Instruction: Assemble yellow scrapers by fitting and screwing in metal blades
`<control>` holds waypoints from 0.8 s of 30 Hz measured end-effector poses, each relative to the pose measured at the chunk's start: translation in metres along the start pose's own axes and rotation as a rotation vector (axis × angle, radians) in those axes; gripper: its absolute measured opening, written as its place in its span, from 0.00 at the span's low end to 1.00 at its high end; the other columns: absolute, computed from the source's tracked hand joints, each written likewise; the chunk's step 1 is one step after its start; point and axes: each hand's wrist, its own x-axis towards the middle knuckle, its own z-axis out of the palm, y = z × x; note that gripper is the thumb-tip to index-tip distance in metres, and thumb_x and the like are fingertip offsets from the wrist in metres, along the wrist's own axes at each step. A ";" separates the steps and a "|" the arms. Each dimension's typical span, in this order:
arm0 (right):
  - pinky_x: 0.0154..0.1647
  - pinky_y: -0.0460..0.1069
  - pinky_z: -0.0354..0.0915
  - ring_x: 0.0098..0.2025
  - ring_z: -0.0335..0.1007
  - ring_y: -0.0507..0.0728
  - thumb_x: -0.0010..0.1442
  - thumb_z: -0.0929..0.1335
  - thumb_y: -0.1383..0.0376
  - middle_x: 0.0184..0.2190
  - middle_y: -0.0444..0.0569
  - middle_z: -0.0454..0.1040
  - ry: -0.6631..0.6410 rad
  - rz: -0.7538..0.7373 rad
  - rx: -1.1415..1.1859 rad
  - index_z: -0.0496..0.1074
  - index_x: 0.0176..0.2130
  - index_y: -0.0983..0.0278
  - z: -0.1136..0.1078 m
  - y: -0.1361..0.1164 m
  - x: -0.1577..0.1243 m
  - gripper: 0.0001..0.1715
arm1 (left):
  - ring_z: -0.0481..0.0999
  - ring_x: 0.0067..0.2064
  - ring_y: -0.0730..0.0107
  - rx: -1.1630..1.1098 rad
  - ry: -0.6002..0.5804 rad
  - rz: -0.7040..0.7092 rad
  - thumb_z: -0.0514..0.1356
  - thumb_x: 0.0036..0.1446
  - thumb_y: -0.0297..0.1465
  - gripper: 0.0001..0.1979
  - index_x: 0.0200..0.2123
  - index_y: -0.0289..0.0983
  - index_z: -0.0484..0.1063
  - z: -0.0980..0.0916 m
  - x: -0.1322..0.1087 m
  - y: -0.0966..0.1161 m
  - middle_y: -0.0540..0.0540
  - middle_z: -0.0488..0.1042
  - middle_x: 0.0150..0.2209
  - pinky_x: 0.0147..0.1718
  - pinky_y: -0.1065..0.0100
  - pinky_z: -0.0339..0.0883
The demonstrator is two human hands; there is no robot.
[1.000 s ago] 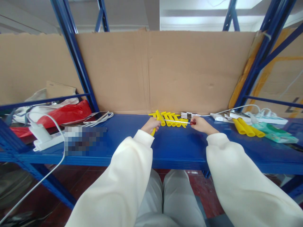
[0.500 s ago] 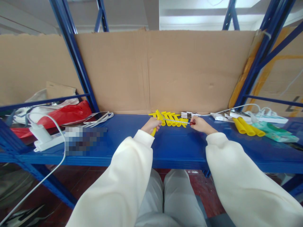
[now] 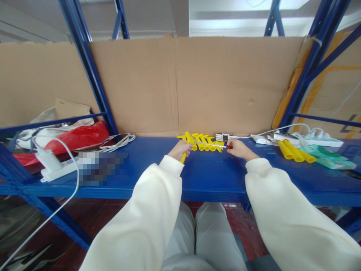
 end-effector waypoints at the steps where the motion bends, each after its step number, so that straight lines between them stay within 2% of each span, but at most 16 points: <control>1: 0.31 0.46 0.64 0.28 0.70 0.54 0.44 0.67 0.74 0.24 0.45 0.75 -0.001 0.000 -0.002 0.64 0.24 0.60 0.000 0.000 0.000 0.10 | 0.55 0.13 0.84 -0.006 -0.004 0.000 0.53 0.57 0.14 0.13 0.26 0.36 0.62 0.000 0.000 0.000 0.59 0.59 0.14 0.15 0.78 0.47; 9: 0.31 0.47 0.63 0.28 0.69 0.54 0.44 0.68 0.73 0.26 0.44 0.74 -0.006 0.035 -0.048 0.64 0.26 0.60 0.001 0.000 0.000 0.11 | 0.54 0.12 0.84 -0.032 -0.014 -0.003 0.52 0.58 0.14 0.13 0.26 0.36 0.62 -0.001 0.000 0.001 0.59 0.59 0.14 0.15 0.77 0.47; 14: 0.31 0.47 0.63 0.30 0.70 0.55 0.44 0.68 0.72 0.27 0.44 0.75 -0.011 0.036 -0.085 0.64 0.28 0.59 0.001 -0.001 0.000 0.11 | 0.55 0.13 0.84 -0.027 0.006 -0.003 0.55 0.57 0.15 0.13 0.27 0.36 0.62 0.000 0.000 0.000 0.59 0.59 0.15 0.15 0.77 0.47; 24: 0.33 0.48 0.62 0.31 0.71 0.57 0.47 0.70 0.70 0.27 0.45 0.76 0.065 -0.017 -0.194 0.67 0.31 0.58 0.001 -0.001 0.000 0.10 | 0.56 0.14 0.83 -0.008 0.036 -0.006 0.57 0.55 0.15 0.09 0.29 0.34 0.66 0.000 0.001 0.000 0.59 0.59 0.15 0.16 0.77 0.47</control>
